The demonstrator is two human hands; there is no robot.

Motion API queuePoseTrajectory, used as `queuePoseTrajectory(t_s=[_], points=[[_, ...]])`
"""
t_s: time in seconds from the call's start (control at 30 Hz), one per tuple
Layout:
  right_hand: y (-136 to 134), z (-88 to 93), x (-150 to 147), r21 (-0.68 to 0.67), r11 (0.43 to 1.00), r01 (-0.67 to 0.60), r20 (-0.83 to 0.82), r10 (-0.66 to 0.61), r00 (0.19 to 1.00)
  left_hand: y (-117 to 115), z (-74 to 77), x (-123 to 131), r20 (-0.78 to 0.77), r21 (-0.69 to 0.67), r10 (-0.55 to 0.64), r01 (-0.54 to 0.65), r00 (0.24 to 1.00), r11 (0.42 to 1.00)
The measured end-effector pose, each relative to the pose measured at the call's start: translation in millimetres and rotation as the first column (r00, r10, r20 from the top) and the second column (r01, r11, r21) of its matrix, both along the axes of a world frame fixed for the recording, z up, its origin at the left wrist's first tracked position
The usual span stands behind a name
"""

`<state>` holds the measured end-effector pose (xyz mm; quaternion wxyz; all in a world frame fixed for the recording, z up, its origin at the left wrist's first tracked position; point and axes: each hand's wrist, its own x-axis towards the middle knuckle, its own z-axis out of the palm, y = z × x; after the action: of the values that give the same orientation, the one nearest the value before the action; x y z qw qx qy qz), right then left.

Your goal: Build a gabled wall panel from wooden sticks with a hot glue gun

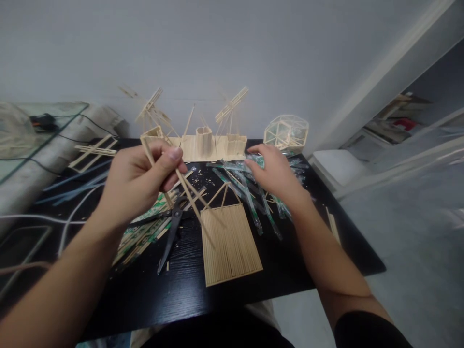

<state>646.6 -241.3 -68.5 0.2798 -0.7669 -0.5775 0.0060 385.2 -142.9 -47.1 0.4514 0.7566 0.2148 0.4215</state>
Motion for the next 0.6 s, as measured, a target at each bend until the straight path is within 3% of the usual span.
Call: queuePoseTrajectory(t_s=[0.1,0.23,0.33,0.47,0.53,0.6], points=[[-18,16.4,-26,0.230,0.940,-0.251,-0.189,0.296,0.936,-3,-5.1,6,0.100,-0.122,-0.017,0.030,0.995,0.992],[-38,29.6,-54,0.248,0.852,-0.461,-0.414,0.524,0.744,-12,-8.7,12,0.217,-0.215,0.013,0.035,0.976,0.976],[-44,30.9,-64,0.172,0.800,-0.576,-0.524,0.569,0.634,-20,-10.9,15,0.300,-0.235,0.030,0.043,0.954,0.971],[-46,31.2,-64,0.080,0.752,-0.654,-0.607,0.557,0.567,-25,-11.6,19,0.324,-0.228,0.026,0.052,0.946,0.972],[-46,33.3,-58,0.089,0.757,-0.647,-0.574,0.570,0.588,-24,-8.7,21,0.343,-0.241,-0.006,0.094,0.939,0.966],[-45,35.6,-48,0.133,0.817,-0.561,-0.497,0.545,0.675,-18,-5.2,22,0.371,-0.280,-0.019,0.131,0.929,0.951]])
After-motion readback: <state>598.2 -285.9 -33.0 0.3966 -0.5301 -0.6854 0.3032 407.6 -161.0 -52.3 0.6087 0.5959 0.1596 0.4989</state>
